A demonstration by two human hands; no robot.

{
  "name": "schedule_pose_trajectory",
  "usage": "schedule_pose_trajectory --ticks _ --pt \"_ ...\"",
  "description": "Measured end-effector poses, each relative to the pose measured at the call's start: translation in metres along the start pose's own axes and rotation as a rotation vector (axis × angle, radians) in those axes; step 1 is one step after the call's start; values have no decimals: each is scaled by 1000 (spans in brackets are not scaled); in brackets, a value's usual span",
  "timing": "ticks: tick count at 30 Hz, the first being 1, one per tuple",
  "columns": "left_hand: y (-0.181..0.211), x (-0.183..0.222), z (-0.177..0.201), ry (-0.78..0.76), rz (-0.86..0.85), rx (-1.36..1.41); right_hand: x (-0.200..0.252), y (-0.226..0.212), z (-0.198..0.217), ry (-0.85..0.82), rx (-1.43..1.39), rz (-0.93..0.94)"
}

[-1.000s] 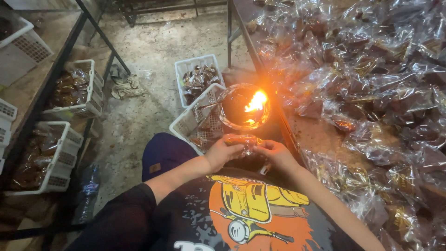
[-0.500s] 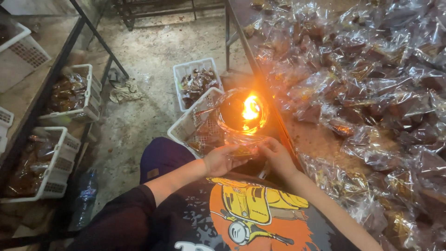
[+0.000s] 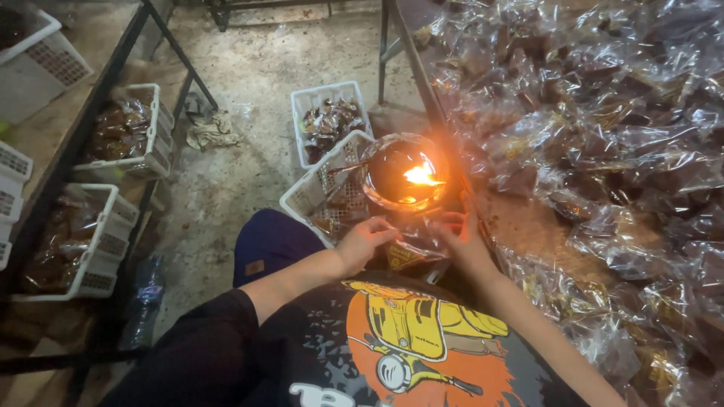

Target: Sealing plastic bags containing food items by melting the edges over a small flame.

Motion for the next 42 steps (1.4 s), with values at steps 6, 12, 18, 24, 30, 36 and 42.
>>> schedule_pose_trajectory --ticks 6,12,18,24,30,36,42 --pt "12 -2 4 75 -72 -178 7 -5 -2 -38 247 -45" --pt "3 -28 30 250 -133 -217 -5 48 -9 -127 145 -180" --pt "1 0 -53 -166 -283 -859 19 36 -26 19 -536 -353" --pt "-42 -42 -34 -122 -10 -727 -13 55 5 274 -715 -128" --pt "1 -37 -44 -239 198 108 -11 45 -5 133 -537 -137" --pt "-34 -79 -34 -238 280 204 -14 67 -6 109 -421 -165" --pt "-30 -56 -48 -319 -1 -45 -1 38 -19 43 -428 -267"
Point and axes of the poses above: each hand's wrist, its own x-axis away from the middle knuckle, its own z-axis out of the back of the hand, y = z × x, the point moved 10 cm from there along -x, towards the middle knuckle, and after that the axes turned 11 degrees about z, right-handed, at the moved point
